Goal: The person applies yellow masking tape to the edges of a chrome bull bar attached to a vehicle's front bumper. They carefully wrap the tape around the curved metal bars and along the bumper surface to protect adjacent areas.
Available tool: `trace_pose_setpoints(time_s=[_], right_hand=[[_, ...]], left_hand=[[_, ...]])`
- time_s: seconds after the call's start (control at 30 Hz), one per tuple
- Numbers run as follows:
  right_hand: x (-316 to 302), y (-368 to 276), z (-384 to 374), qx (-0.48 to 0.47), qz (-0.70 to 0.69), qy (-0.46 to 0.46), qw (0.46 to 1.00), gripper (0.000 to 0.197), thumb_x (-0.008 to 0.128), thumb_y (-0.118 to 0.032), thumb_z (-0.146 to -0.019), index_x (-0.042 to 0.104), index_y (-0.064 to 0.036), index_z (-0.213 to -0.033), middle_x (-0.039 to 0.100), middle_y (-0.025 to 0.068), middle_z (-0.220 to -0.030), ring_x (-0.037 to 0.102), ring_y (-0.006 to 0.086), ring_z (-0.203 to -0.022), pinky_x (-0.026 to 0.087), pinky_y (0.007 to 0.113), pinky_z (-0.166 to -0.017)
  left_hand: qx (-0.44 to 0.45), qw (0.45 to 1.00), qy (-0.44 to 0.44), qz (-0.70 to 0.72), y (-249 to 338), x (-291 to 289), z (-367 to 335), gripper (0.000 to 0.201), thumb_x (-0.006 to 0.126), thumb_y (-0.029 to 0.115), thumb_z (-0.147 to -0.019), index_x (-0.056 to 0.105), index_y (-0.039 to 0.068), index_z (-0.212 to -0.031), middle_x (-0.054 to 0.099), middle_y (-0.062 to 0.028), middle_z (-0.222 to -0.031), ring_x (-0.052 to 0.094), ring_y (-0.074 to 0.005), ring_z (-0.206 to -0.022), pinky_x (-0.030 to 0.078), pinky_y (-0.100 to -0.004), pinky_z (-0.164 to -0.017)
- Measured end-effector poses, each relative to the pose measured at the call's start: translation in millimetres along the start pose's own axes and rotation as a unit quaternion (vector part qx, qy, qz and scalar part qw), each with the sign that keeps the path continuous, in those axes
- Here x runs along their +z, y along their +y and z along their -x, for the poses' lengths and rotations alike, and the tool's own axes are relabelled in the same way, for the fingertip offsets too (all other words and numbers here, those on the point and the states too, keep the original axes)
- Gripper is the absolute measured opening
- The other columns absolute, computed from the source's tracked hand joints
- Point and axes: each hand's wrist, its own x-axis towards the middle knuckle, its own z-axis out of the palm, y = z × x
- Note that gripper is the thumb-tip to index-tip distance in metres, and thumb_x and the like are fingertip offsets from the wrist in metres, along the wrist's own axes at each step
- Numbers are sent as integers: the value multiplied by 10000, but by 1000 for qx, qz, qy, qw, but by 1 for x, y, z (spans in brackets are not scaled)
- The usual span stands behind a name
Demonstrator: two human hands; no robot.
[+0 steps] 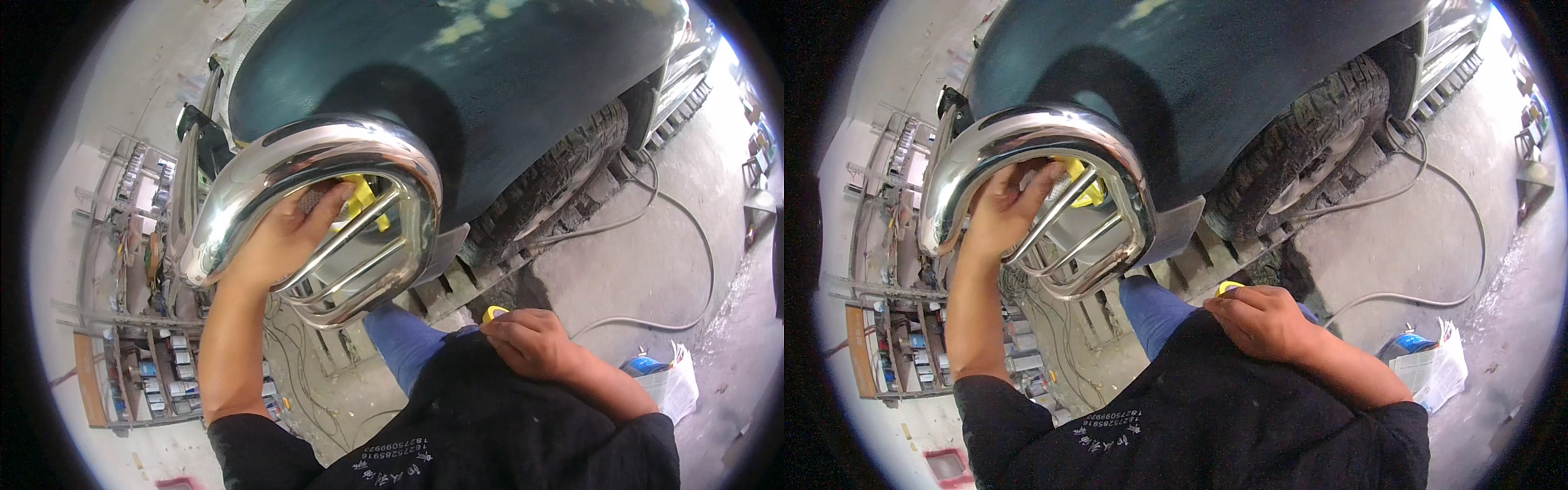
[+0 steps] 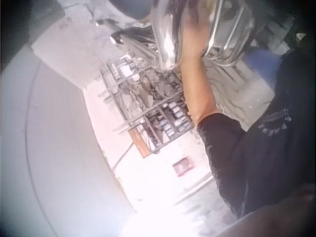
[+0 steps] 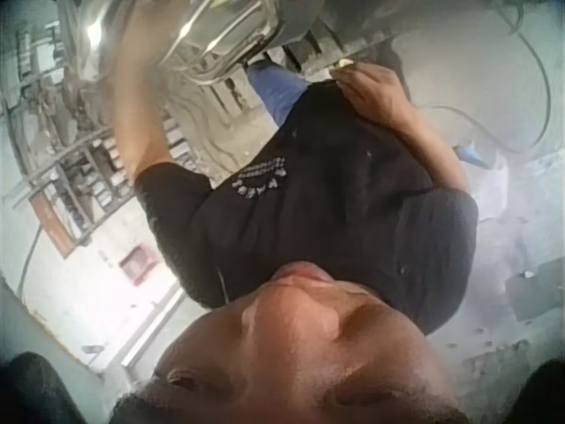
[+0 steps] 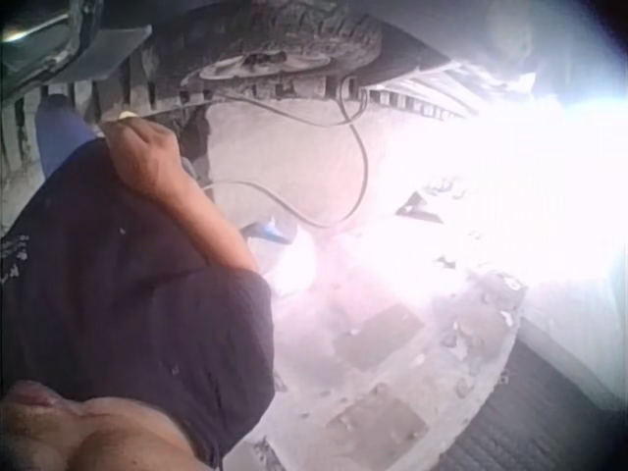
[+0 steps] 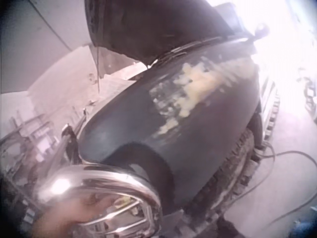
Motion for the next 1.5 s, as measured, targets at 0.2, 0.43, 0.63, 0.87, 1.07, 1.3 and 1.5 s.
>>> trace_pose_setpoints(time_s=[0.2,0.43,0.63,0.87,1.07,1.3,1.5], right_hand=[[0,0,2,10,-3,-7,1000,267,668,-26,-774,646,-23,-1040,632,102,-846,650,281,-693,559,359,-622],[0,-2,2,11,-3,9,1000,258,666,-27,-776,645,-22,-1034,634,108,-856,654,283,-707,565,360,-635],[3,-2,2,21,-5,9,1000,223,667,-38,-799,647,-17,-1020,637,114,-850,657,283,-711,565,360,-636],[7,0,2,17,-22,10,1000,212,661,-38,-806,649,-26,-1017,639,118,-854,656,290,-714,560,365,-628],[7,2,6,26,-23,15,999,239,658,-27,-792,646,-32,-1031,639,118,-862,656,292,-718,558,366,-627],[7,0,6,31,-10,3,999,251,673,-20,-780,648,-31,-1029,640,115,-857,657,288,-716,558,366,-626],[11,-1,4,27,3,4,1000,233,693,-12,-774,654,-24,-1004,656,114,-860,672,284,-727,564,359,-632]], left_hand=[[184,967,-23,-175,10,3,-20,248,696,-31,-852,644,28,-1086,694,-99,-989,660,-185,-912,513,-295,-808],[234,933,-37,-270,2,2,-27,242,723,-12,-822,661,37,-1051,691,-139,-968,678,-267,-865,524,-356,-774],[-63,990,-77,-101,18,5,-23,265,585,251,-959,671,31,-1078,673,-129,-928,635,-230,-835,481,-345,-821],[24,986,-111,-120,15,-2,-30,202,609,173,-920,681,60,-1070,683,-110,-973,640,-259,-895,486,-351,-821],[241,907,11,-345,5,8,-33,248,702,98,-840,677,117,-1086,689,-127,-957,672,-297,-842,527,-385,-738],[194,934,9,-300,-10,6,-26,271,720,7,-840,627,28,-1094,683,-148,-940,666,-240,-833,527,-350,-721],[158,949,-2,-274,4,10,-26,242,679,100,-899,596,68,-1124,689,-157,-1003,671,-293,-885,509,-402,-782]])
